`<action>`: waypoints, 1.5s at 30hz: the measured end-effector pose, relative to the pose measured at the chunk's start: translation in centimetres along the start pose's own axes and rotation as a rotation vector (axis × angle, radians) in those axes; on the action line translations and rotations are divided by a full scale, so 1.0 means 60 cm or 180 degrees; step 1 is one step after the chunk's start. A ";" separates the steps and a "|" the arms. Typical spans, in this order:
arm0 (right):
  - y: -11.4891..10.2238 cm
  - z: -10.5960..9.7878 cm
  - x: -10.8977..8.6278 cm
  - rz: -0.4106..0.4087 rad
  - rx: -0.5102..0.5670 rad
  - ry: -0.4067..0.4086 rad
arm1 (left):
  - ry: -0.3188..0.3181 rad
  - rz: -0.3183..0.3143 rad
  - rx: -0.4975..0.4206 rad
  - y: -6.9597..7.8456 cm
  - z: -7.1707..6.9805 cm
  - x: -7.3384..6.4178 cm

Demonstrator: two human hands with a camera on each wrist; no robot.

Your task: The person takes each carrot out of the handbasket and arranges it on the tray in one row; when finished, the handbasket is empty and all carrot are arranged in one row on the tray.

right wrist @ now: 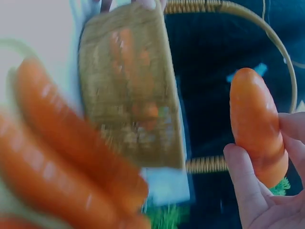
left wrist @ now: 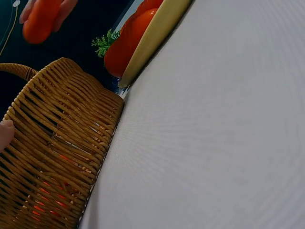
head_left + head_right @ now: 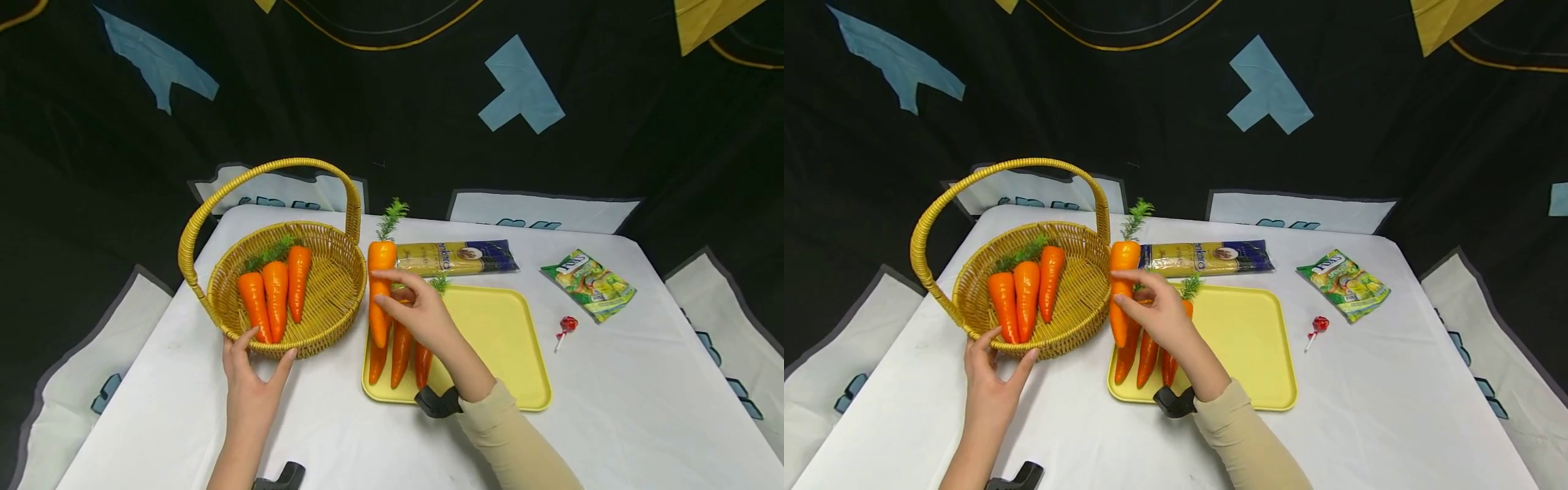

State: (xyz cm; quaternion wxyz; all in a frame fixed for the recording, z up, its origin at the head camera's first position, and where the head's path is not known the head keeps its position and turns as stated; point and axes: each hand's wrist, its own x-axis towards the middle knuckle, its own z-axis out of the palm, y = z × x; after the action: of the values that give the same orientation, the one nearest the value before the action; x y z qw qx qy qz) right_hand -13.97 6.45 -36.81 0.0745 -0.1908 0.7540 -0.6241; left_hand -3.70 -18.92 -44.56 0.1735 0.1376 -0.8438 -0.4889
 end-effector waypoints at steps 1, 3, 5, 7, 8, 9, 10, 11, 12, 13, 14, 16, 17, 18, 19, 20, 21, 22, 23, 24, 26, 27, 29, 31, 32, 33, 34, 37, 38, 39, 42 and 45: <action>0.005 -0.010 -0.007 0.0034 -0.0041 0.0062 | 0.0005 0.0009 -0.0006 0.000 0.000 0.000; 0.017 -0.030 -0.021 0.0086 -0.0121 0.0195 | 0.0013 0.0023 -0.0022 0.000 -0.001 0.000; 0.032 -0.049 -0.035 0.0166 -0.0220 0.0327 | 0.0014 0.0022 -0.0038 -0.001 -0.002 0.000; 0.050 -0.067 -0.051 0.0300 -0.0339 0.0482 | 0.0017 0.0012 -0.0039 -0.001 -0.002 0.000; 0.060 -0.075 -0.059 0.0386 -0.0384 0.0557 | 0.0016 -0.0001 -0.0033 -0.002 -0.002 0.000; 0.070 -0.081 -0.067 0.0481 -0.0423 0.0624 | 0.0020 -0.0015 -0.0026 -0.003 -0.002 -0.001; 0.080 -0.086 -0.075 0.0585 -0.0487 0.0672 | 0.0025 -0.0026 -0.0021 -0.003 -0.002 -0.001; 0.088 -0.089 -0.083 0.0684 -0.0524 0.0707 | 0.0033 -0.0032 -0.0018 -0.004 -0.003 -0.001; 0.096 -0.092 -0.090 0.0762 -0.0607 0.0731 | 0.0040 -0.0037 -0.0015 -0.004 -0.003 -0.001; 0.103 -0.093 -0.096 0.0829 -0.0676 0.0741 | 0.0047 -0.0037 -0.0017 -0.005 -0.003 -0.001; 0.109 -0.093 -0.102 0.0885 -0.0740 0.0731 | 0.0051 -0.0033 -0.0022 -0.005 -0.004 -0.001; 0.117 -0.091 -0.111 0.0970 -0.0911 0.0725 | 0.0051 -0.0021 -0.0049 -0.005 -0.005 -0.001; 0.120 -0.090 -0.114 0.0989 -0.0990 0.0735 | 0.0045 -0.0016 -0.0056 -0.005 -0.005 -0.001; 0.121 -0.088 -0.116 0.0984 -0.1081 0.0734 | 0.0040 -0.0008 -0.0061 -0.004 -0.005 -0.001; 0.122 -0.086 -0.117 0.0990 -0.1150 0.0731 | 0.0036 -0.0002 -0.0070 -0.004 -0.005 -0.001; 0.121 -0.084 -0.118 0.0977 -0.1238 0.0725 | 0.0035 0.0002 -0.0074 -0.004 -0.004 -0.002; 0.120 -0.082 -0.118 0.0961 -0.1335 0.0718 | 0.0036 0.0005 -0.0076 -0.004 -0.004 -0.002; 0.119 -0.080 -0.118 0.0931 -0.1450 0.0703 | 0.0036 0.0011 -0.0074 -0.004 -0.004 -0.002; 0.117 -0.077 -0.118 0.0906 -0.1578 0.0681 | 0.0043 0.0017 -0.0065 -0.004 -0.004 -0.002; 0.115 -0.075 -0.118 0.0892 -0.1703 0.0658 | 0.0049 0.0021 -0.0060 -0.005 -0.003 -0.001; 0.112 -0.070 -0.117 0.0899 -0.1954 0.0633 | 0.0051 0.0022 -0.0045 -0.006 -0.003 -0.001; 0.110 -0.069 -0.117 0.0910 -0.2077 0.0621 | 0.0049 0.0017 -0.0037 -0.006 -0.003 0.000; 0.106 -0.066 -0.116 0.0949 -0.2277 0.0608 | 0.0044 0.0010 -0.0025 -0.007 -0.002 0.000; 0.103 -0.064 -0.115 0.0983 -0.2397 0.0596 | 0.0035 -0.0002 -0.0013 -0.007 -0.002 0.000; 0.101 -0.064 -0.115 0.0997 -0.2435 0.0585 | 0.0031 -0.0007 -0.0010 -0.006 -0.002 0.000; 0.100 -0.063 -0.115 0.1010 -0.2455 0.0574 | 0.0028 -0.0012 -0.0009 -0.006 -0.002 0.000; 0.099 -0.063 -0.115 0.1023 -0.2460 0.0565 | 0.0023 -0.0017 -0.0006 -0.006 -0.003 0.000; 0.096 -0.064 -0.115 0.1020 -0.2435 0.0533 | 0.0016 -0.0042 0.0000 -0.005 -0.003 0.001; 0.095 -0.065 -0.116 0.1007 -0.2438 0.0533 | 0.0015 -0.0044 -0.0001 -0.005 -0.003 0.001; 0.094 -0.065 -0.116 0.0999 -0.2446 0.0540 | 0.0012 -0.0049 -0.0003 -0.005 -0.003 0.001; 0.091 -0.068 -0.119 0.0912 -0.2524 0.0612 | 0.0015 -0.0031 -0.0007 -0.004 -0.001 0.001; 0.081 -0.073 -0.117 0.0775 -0.2617 0.0730 | 0.0007 -0.0005 -0.0013 -0.002 0.000 0.001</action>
State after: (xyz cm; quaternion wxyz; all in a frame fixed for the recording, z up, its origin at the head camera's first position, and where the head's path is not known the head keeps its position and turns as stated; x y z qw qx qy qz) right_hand -10.01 13.83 -41.49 -0.0187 -0.0439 0.9599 -0.2761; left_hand -3.74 -19.02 -44.67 0.1742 0.1385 -0.8425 -0.4906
